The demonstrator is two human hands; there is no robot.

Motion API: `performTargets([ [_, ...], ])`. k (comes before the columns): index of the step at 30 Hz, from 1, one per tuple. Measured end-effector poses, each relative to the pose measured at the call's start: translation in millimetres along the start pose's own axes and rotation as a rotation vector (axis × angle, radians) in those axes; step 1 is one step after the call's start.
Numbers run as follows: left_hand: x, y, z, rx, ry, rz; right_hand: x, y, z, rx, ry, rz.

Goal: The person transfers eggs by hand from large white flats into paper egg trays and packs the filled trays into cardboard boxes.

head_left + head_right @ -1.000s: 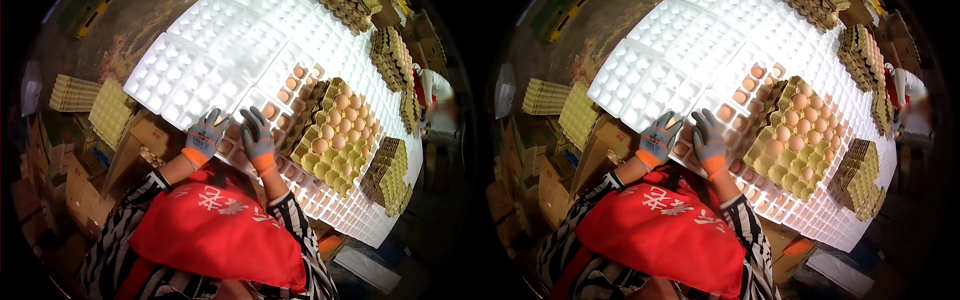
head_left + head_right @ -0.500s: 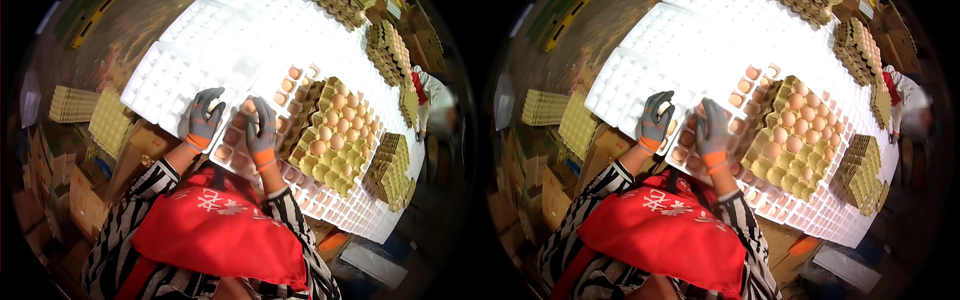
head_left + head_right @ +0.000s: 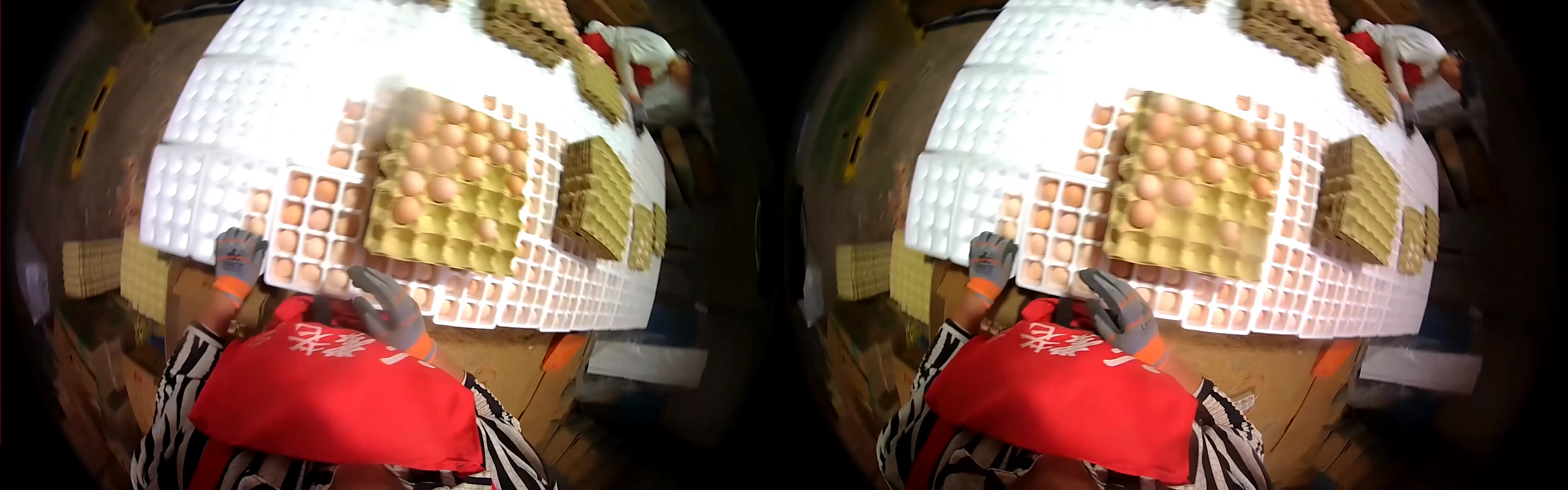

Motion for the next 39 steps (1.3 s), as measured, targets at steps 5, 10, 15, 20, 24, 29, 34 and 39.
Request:
performTargets([
  [5,28,11,10,0.137,-0.038,0.167,8,-101,8,-0.068,-0.018,-0.116],
  [10,80,-57,-37,-0.009,-0.104,-0.126,39,-226,-60,-0.292,0.183,-0.378],
  [15,157,-129,-223,-0.486,0.358,-0.352,98,-238,-99,-0.727,-0.098,-0.198],
  [20,213,-86,-325,-0.193,0.459,-0.144,92,-260,-160,-0.032,0.286,-0.322],
  [24,238,-65,-336,-0.054,0.41,0.013,102,-288,-162,-0.168,-0.071,-0.389],
  [29,255,-82,-293,-1.361,-0.008,0.136,141,-265,-144,-0.549,0.039,-0.236],
  [34,273,-88,-309,-0.919,-0.011,0.082,144,-275,-181,-0.207,0.157,-0.249],
  [39,288,-47,-339,-0.031,0.405,0.032,152,-292,-185,0.563,0.372,-0.204],
])
Point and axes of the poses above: each hand's wrist, its own x-axis towards the middle knuckle, its own y-axis out of the palm, z = x × y, the point moved 6 cm from there along x, towards the middle knuckle, and after that the axes turned 5 degrees about -z, right-handed, at the moved point
